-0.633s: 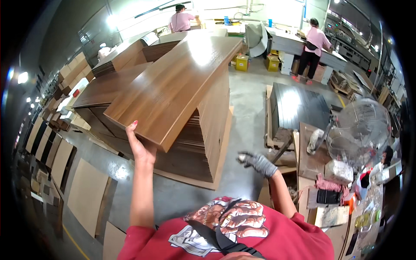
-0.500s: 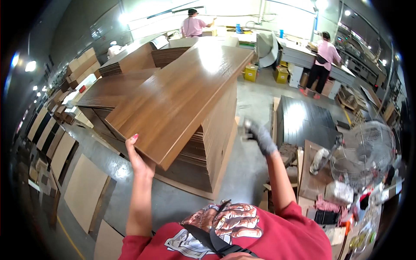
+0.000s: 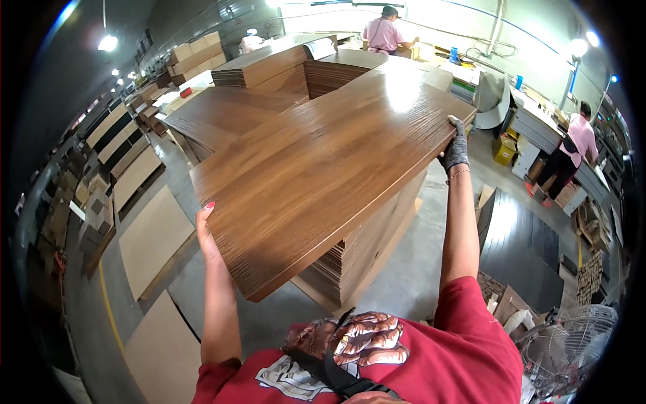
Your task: The person picks up wooden panels from a stack and places them onto a different stack, while also periodically checking panels on a workbench.
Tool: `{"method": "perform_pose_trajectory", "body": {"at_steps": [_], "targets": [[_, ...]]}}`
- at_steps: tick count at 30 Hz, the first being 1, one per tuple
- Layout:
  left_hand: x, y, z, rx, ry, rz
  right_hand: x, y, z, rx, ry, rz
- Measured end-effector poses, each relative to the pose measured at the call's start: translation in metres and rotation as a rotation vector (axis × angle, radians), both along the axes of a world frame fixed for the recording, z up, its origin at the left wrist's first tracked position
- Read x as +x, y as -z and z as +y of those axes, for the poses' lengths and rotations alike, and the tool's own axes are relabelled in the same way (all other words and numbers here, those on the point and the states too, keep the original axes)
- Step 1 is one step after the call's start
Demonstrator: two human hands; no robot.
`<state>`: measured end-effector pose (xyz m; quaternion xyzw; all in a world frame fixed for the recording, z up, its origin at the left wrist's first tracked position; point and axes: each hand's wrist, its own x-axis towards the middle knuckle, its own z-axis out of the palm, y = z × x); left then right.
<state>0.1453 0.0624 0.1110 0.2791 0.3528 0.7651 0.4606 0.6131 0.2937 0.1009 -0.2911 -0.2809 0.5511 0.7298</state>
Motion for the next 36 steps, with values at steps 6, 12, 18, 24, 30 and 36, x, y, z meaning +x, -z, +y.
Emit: {"method": "perform_pose_trajectory", "body": {"at_steps": [6, 12, 18, 24, 30, 36], "targets": [[0.001, 0.011, 0.019, 0.066, 0.193, -0.122, 0.031, 0.01, 0.007, 0.04, 0.054, 0.023], [-0.059, 0.033, -0.035, -0.015, 0.029, -0.132, 0.004, 0.013, -0.094, -0.111, 0.045, -0.125], [-0.095, 0.024, -0.066, -0.055, 0.048, -0.064, 0.04, 0.018, -0.08, 0.086, 0.07, 0.246], [-0.077, -0.03, -0.039, -0.31, -0.035, 0.234, 0.039, 0.014, -0.076, 0.06, 0.133, 0.198], [-0.094, -0.058, -0.013, -0.595, 0.276, 0.046, 0.046, 0.02, -0.088, 0.076, 0.215, 0.2], [-0.122, -0.036, 0.008, -0.545, 0.168, 0.255, 0.033, 0.02, -0.111, 0.032, 0.245, 0.178]]}}
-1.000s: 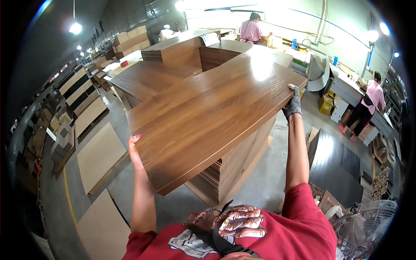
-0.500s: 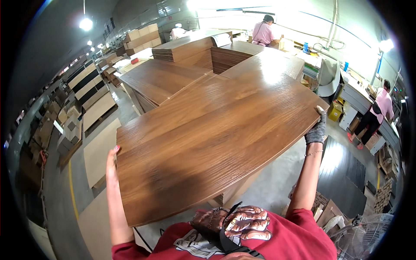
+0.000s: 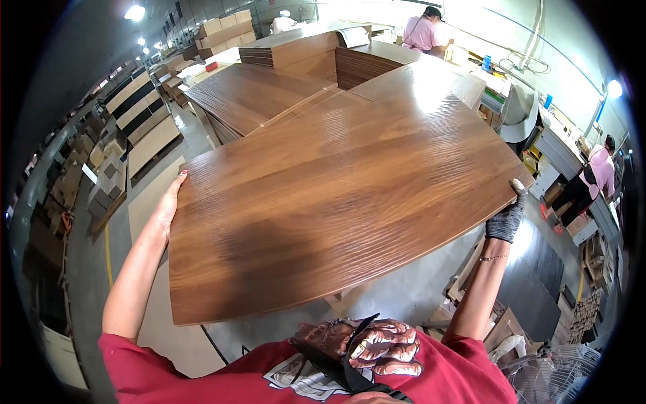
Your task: The person picks up wooden panels from a stack and places them onto a different stack, while also periodically checking panels on a workbench.
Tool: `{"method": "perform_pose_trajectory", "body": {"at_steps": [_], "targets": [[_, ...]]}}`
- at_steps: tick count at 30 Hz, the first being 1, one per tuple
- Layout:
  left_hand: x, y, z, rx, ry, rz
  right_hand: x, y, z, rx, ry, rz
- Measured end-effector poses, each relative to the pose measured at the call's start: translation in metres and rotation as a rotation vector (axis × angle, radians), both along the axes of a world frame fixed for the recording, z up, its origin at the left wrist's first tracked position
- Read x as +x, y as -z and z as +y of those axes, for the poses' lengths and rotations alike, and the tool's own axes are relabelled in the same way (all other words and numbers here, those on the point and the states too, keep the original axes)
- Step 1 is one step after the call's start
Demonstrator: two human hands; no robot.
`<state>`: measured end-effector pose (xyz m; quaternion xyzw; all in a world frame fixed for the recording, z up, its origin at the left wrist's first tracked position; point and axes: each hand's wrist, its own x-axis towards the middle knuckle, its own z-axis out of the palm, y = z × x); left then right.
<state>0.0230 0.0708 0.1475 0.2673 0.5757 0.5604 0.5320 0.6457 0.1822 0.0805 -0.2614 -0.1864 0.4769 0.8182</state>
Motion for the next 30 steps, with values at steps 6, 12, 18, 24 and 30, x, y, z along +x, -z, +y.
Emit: {"method": "perform_pose_trajectory", "body": {"at_steps": [6, 12, 18, 24, 30], "targets": [[0.029, -0.015, 0.008, 0.023, -0.034, 0.257, 0.005, -0.005, -0.02, 0.019, 0.081, -0.036], [0.023, -0.016, 0.005, -0.012, 0.034, 0.279, -0.01, -0.003, -0.026, 0.029, 0.049, 0.048], [0.02, -0.025, 0.018, -0.132, 0.073, 0.153, -0.004, -0.002, -0.029, 0.003, 0.049, 0.081], [0.039, -0.024, 0.024, 0.053, 0.121, 0.053, -0.01, -0.007, -0.045, 0.009, 0.112, 0.038], [0.012, -0.004, 0.029, 0.002, 0.199, 0.043, -0.017, -0.008, -0.071, 0.1, 0.153, 0.068]]}}
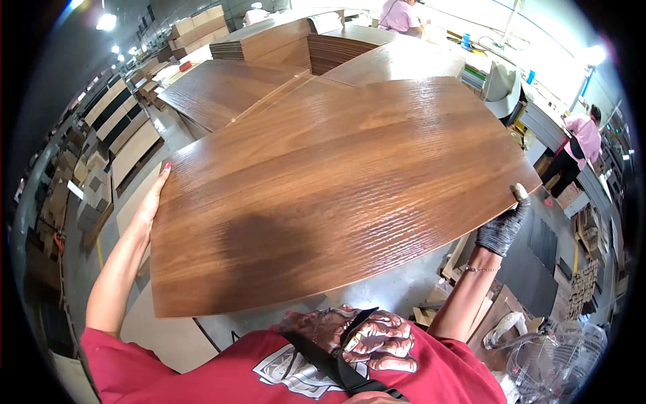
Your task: The person picks up wooden panels from a stack and places them onto a different stack, while also periodically checking panels on a workbench.
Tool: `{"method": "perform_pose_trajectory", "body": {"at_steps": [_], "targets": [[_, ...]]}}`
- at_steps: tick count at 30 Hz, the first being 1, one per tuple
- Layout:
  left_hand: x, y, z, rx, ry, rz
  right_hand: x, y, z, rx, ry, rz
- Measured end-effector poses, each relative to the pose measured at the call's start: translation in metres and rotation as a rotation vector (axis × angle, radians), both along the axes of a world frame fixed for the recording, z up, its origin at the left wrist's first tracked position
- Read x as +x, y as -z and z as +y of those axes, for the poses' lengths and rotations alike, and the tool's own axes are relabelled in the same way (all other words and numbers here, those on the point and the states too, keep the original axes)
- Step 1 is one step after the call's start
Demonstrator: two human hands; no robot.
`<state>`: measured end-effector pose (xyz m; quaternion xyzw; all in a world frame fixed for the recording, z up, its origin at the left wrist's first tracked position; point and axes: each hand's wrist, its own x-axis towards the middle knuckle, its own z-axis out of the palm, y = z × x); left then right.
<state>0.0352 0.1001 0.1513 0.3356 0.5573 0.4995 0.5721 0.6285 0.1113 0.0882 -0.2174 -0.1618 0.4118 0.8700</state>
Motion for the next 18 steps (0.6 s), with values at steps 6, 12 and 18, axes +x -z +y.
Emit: {"method": "perform_pose_trajectory", "body": {"at_steps": [6, 12, 18], "targets": [[-0.02, 0.052, 0.01, 0.113, 0.101, -0.09, -0.011, -0.018, -0.051, 0.15, 0.107, -0.023], [-0.054, 0.14, 0.01, 0.243, 0.051, -0.154, -0.076, -0.032, -0.114, 0.24, 0.176, -0.141], [-0.063, 0.248, -0.021, 0.182, -0.013, -0.336, -0.099, 0.064, -0.199, 0.214, 0.196, -0.054]]}}
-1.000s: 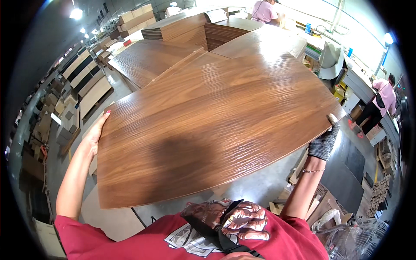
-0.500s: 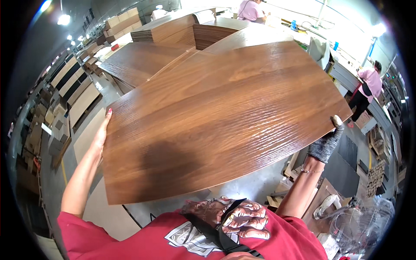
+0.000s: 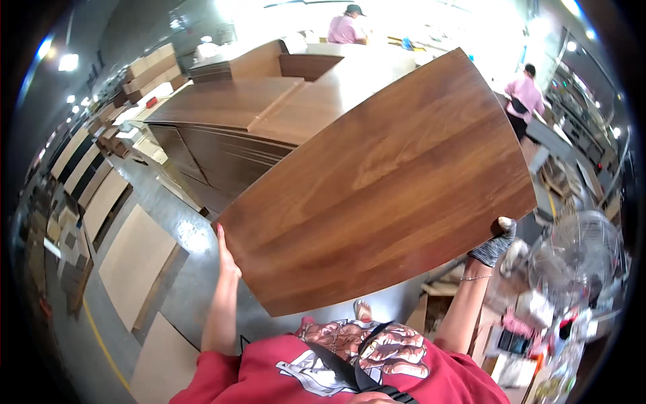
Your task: The person picks up wooden panels from a stack and places them onto a different stack, while also periodically checking panels on a workbench.
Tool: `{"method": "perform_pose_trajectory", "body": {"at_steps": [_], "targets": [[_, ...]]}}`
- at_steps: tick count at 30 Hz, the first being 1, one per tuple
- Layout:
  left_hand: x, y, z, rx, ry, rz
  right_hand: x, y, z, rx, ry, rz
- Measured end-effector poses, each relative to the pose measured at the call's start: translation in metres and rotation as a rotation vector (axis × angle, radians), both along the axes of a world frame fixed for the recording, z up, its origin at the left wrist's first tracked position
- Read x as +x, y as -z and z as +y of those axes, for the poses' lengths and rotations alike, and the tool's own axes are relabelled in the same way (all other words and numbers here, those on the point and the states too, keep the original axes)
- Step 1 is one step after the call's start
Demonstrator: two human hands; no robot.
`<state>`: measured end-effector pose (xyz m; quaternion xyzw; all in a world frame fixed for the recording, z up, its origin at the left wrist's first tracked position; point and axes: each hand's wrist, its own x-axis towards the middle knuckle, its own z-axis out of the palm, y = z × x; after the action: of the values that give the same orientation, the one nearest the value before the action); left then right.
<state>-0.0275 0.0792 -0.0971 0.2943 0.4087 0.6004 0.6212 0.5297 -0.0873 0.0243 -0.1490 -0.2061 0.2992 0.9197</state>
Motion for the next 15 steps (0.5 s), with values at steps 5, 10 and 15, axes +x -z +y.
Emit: {"method": "perform_pose_trajectory", "body": {"at_steps": [5, 10, 15], "targets": [[-0.035, 0.068, -0.046, -0.091, -0.059, 0.07, -0.066, 0.039, -0.085, -0.234, 0.327, 0.121], [-0.052, 0.109, -0.079, -0.275, 0.125, 0.085, -0.112, 0.068, -0.183, -0.364, 0.415, 0.253], [0.001, 0.088, -0.113, -0.248, 0.251, 0.216, -0.132, 0.091, -0.281, -0.403, 0.555, 0.349]]}}
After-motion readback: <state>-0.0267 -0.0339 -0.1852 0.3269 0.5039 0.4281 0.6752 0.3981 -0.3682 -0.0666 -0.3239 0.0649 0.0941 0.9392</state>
